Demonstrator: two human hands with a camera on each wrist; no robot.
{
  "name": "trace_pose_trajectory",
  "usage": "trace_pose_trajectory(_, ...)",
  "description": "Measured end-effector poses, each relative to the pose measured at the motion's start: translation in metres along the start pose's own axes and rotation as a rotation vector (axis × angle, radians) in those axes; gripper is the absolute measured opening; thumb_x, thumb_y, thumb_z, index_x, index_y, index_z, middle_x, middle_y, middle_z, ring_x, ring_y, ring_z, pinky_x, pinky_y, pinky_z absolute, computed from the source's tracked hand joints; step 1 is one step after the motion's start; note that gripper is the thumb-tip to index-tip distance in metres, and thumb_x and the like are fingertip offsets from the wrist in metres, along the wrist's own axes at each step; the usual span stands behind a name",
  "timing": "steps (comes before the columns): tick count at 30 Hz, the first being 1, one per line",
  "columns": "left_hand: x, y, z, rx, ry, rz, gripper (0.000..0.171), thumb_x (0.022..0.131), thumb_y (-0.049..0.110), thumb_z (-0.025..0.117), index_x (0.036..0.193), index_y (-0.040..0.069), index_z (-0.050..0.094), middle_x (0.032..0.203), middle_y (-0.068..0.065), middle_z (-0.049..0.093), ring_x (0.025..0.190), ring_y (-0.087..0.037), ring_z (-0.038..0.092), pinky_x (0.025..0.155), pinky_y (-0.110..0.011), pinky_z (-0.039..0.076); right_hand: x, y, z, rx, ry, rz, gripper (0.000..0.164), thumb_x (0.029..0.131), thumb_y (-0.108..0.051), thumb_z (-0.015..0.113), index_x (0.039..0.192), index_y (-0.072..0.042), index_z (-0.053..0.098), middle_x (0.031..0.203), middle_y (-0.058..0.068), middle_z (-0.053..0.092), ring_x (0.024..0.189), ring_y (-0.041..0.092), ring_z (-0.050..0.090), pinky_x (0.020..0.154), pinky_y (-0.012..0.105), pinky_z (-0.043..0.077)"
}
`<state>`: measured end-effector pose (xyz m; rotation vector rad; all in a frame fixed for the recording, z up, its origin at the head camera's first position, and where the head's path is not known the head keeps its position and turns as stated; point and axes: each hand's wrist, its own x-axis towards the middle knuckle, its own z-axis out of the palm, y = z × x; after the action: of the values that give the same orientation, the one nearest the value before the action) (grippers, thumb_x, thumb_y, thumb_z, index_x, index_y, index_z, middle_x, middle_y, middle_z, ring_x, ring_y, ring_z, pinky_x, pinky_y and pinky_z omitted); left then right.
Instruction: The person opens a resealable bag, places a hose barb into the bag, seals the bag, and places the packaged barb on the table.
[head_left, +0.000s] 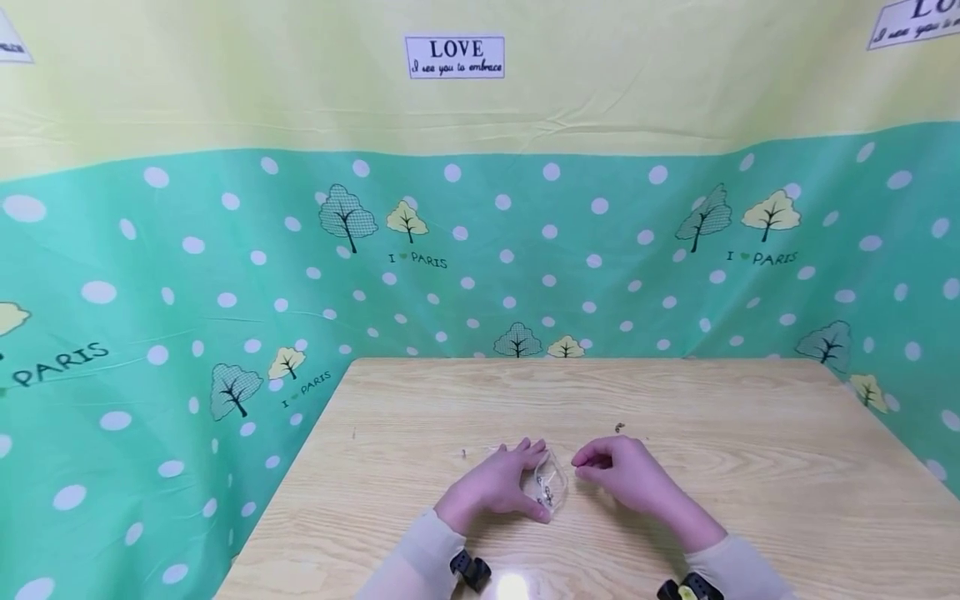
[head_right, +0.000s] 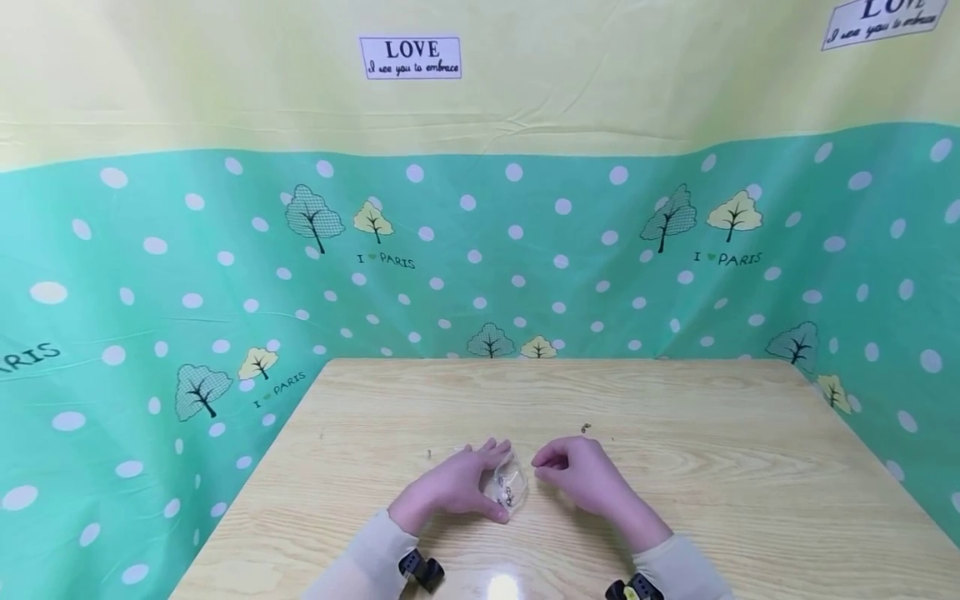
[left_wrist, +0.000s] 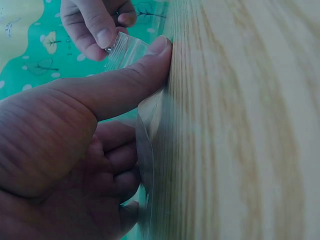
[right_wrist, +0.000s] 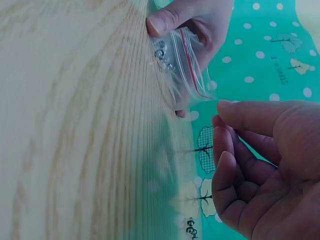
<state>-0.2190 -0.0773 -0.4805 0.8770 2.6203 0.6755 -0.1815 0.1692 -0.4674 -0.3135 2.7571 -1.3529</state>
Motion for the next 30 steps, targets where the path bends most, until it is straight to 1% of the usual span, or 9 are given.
trace_pose_trajectory(7, 0.001, 0.001, -0.001, 0.001, -0.003, -0.007, 0.101, 0.076, 0.042, 0.096, 0.160, 0.012, 0.050, 0.172, -0.001, 0.036, 0.160, -0.024, 0.028, 0.133, -0.050, 0.018, -0.001, -0.003, 0.002, 0.001, -0.006, -0.042, 0.008, 0.091, -0.010, 0.083, 0.099, -0.012, 0.081, 0.087, -0.007, 0.072, 0.083, 0.014, 0.066, 0.072, 0.024, 0.058)
trace_pose_trajectory(12, 0.001, 0.002, 0.000, 0.003, -0.008, -0.008, 0.102, 0.076, 0.042, 0.096, 0.161, 0.012, 0.050, 0.172, -0.001, 0.036, 0.160, -0.025, 0.028, 0.132, -0.051, 0.019, -0.003, -0.003, 0.003, 0.003, -0.021, -0.071, 0.009, 0.090, -0.011, 0.084, 0.098, -0.010, 0.081, 0.085, -0.007, 0.071, 0.080, 0.012, 0.066, 0.071, 0.024, 0.059)
trace_pose_trajectory(15, 0.000, 0.003, 0.001, 0.003, -0.012, -0.006, 0.102, 0.076, 0.043, 0.096, 0.161, 0.011, 0.049, 0.172, -0.001, 0.036, 0.160, -0.025, 0.028, 0.132, -0.052, 0.019, -0.004, -0.004, 0.003, 0.000, -0.025, -0.071, 0.009, 0.089, -0.011, 0.085, 0.097, -0.010, 0.081, 0.084, -0.008, 0.071, 0.079, 0.012, 0.066, 0.070, 0.024, 0.059)
trace_pose_trajectory(19, 0.000, 0.004, 0.001, -0.003, -0.001, -0.008, 0.102, 0.075, 0.042, 0.097, 0.160, 0.011, 0.050, 0.172, -0.001, 0.036, 0.160, -0.025, 0.028, 0.132, -0.052, 0.019, -0.004, -0.007, 0.005, 0.005, -0.021, -0.068, 0.011, 0.089, -0.012, 0.086, 0.098, -0.010, 0.081, 0.085, -0.008, 0.072, 0.079, 0.011, 0.066, 0.071, 0.023, 0.059)
trace_pose_trajectory(24, 0.000, 0.004, -0.001, -0.010, 0.003, -0.015, 0.102, 0.075, 0.042, 0.097, 0.160, 0.012, 0.050, 0.172, -0.001, 0.036, 0.160, -0.025, 0.028, 0.132, -0.051, 0.018, -0.004, -0.010, 0.008, 0.031, -0.014, -0.102, 0.012, 0.089, -0.013, 0.086, 0.099, -0.008, 0.082, 0.087, -0.007, 0.074, 0.080, 0.012, 0.068, 0.071, 0.024, 0.060)
trace_pose_trajectory(30, 0.000, 0.002, 0.000, -0.012, 0.001, -0.014, 0.102, 0.075, 0.042, 0.096, 0.160, 0.012, 0.050, 0.172, 0.000, 0.036, 0.160, -0.024, 0.028, 0.132, -0.051, 0.019, -0.004, -0.011, 0.017, 0.054, -0.007, -0.070, 0.011, 0.091, -0.015, 0.085, 0.101, -0.011, 0.082, 0.090, -0.008, 0.075, 0.084, 0.013, 0.069, 0.075, 0.023, 0.059)
